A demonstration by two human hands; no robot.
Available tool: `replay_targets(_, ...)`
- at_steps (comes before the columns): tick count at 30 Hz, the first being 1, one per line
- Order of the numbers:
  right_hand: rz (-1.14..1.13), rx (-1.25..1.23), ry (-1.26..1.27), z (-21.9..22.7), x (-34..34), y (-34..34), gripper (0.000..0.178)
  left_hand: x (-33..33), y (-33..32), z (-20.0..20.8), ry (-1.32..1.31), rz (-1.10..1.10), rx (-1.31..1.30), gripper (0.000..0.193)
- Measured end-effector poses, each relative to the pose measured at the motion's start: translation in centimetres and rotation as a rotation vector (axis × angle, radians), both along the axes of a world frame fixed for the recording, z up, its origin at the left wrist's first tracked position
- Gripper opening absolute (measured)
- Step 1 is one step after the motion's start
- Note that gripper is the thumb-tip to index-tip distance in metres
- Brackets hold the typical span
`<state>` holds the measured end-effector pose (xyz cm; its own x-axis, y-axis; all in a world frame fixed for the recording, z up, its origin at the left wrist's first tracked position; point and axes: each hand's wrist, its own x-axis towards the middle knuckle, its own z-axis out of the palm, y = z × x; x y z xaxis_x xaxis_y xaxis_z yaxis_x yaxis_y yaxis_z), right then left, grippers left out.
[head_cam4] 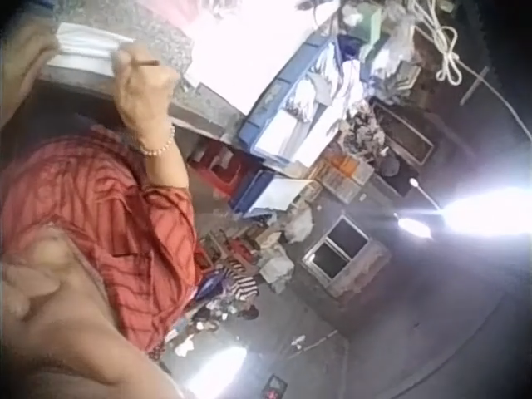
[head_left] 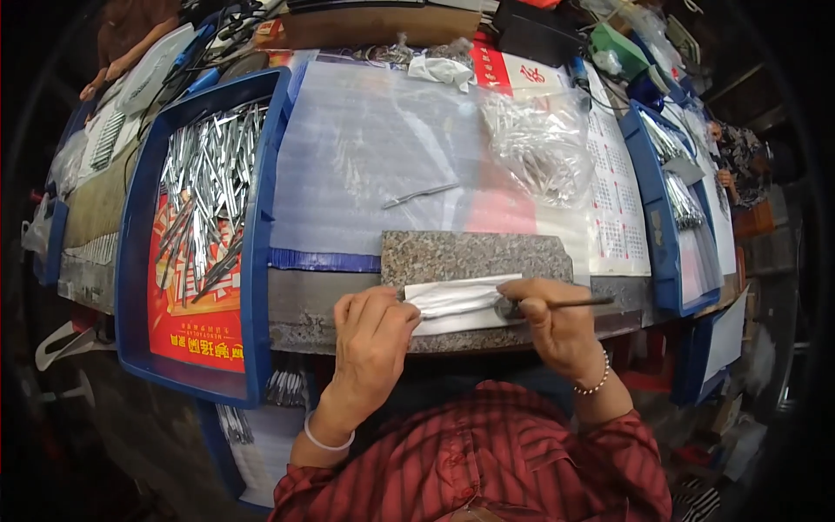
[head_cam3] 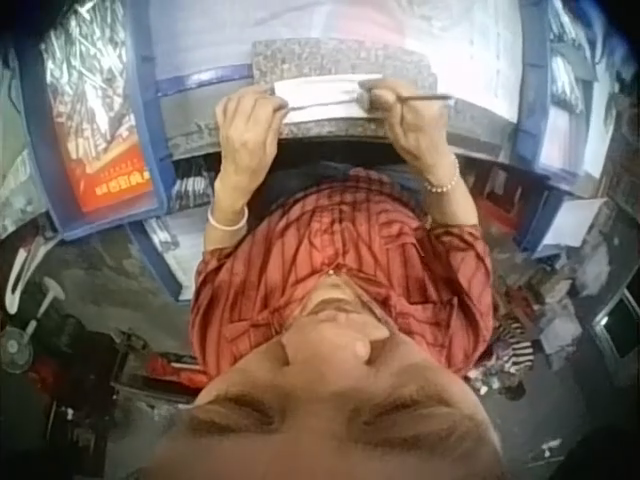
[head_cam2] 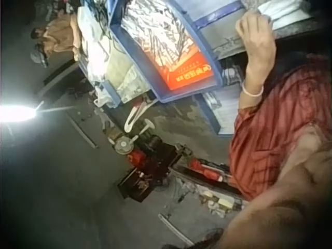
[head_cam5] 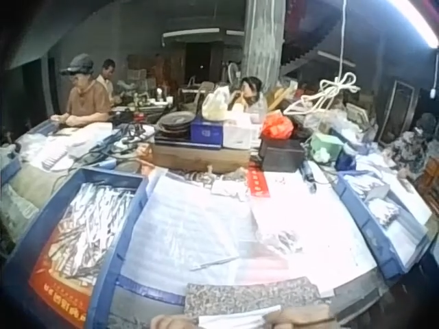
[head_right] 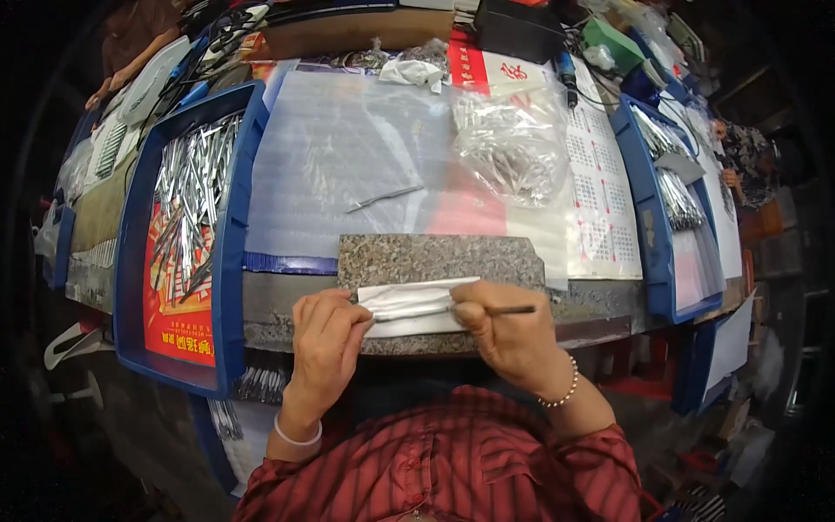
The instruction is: Assembling and inspecting small metal components at a workbench in a workshop.
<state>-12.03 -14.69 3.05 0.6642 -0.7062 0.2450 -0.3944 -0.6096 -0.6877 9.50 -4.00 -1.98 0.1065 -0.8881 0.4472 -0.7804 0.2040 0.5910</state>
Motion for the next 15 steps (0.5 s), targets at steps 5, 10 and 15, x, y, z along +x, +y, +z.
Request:
replay_targets(5,0.639,0.172,-0.567,0.1,-2.5,0.5,0.027,0.1,0.7,0.3,-0.023,0.022,-0.011,0.02)
replay_targets(10,1.679,0.609,-0.521,1.2,-2.3,4.6,0.021,0.0,3.6,-1.4,-0.064,0.124,-0.091,0.017)
replay_targets(15,1.882,0.607,-0.407,3.9,-2.1,6.7,0.023,0.8,10.5,0.8,0.049,0.174,-0.14,0.025)
